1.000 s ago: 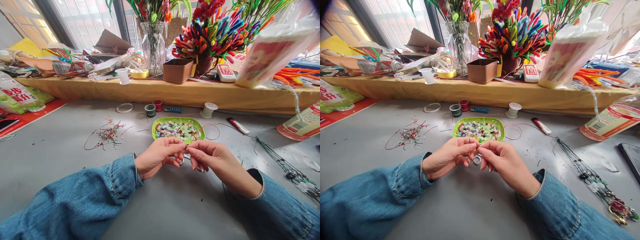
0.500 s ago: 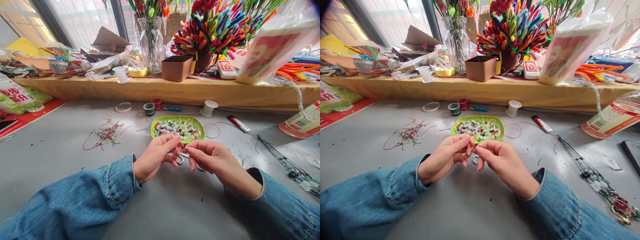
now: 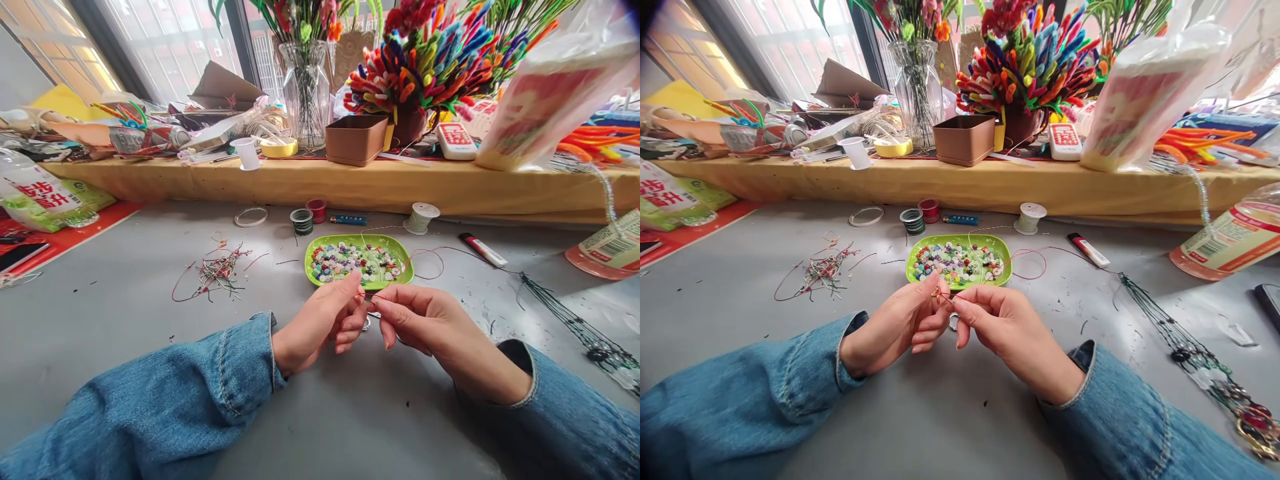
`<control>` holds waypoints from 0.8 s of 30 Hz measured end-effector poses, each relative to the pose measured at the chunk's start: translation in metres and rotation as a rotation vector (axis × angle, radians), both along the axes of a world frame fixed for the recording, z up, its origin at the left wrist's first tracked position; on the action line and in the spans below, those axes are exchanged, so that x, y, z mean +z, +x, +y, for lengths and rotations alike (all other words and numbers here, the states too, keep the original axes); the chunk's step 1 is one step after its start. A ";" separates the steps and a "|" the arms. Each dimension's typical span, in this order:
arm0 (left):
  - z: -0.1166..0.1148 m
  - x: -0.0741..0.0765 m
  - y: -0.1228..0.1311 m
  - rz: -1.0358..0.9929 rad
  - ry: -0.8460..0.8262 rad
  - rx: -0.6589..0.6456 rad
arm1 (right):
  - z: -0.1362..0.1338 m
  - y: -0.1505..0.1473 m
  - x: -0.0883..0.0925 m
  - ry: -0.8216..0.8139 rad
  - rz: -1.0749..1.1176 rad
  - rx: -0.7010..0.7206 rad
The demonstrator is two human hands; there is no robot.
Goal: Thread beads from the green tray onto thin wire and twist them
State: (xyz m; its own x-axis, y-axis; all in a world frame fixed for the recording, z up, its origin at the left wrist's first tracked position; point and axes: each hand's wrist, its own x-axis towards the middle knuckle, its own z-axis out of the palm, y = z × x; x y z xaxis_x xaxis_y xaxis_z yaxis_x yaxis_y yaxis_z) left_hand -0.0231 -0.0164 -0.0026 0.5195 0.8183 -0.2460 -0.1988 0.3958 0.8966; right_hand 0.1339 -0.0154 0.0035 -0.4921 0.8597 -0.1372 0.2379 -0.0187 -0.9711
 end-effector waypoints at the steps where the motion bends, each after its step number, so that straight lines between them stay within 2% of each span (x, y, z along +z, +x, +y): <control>1: 0.000 0.000 0.001 0.024 0.031 0.026 | 0.000 0.000 0.001 0.020 -0.012 0.004; 6: -0.002 -0.002 0.004 0.221 0.278 0.218 | -0.001 -0.002 0.004 0.129 -0.076 0.038; 8: -0.001 -0.002 0.005 0.248 0.320 0.255 | -0.001 -0.001 0.003 0.217 -0.110 -0.056; 10: -0.001 -0.003 0.005 0.231 0.320 0.258 | -0.002 0.001 0.000 0.439 -0.175 -0.260; 12: 0.000 -0.003 0.005 0.200 0.304 0.247 | -0.004 0.002 -0.003 0.750 -0.253 -0.415; 13: 0.000 -0.003 0.005 0.189 0.298 0.243 | -0.005 0.003 -0.004 0.890 -0.294 -0.418; 15: 0.000 -0.003 0.005 0.169 0.293 0.235 | -0.007 0.002 -0.007 1.075 -0.374 -0.315; 18: 0.000 -0.003 0.005 0.141 0.304 0.229 | -0.007 0.000 -0.012 1.128 -0.490 -0.156; 24: 0.004 -0.005 0.004 0.149 0.302 0.219 | -0.005 0.001 -0.010 1.029 -0.480 -0.110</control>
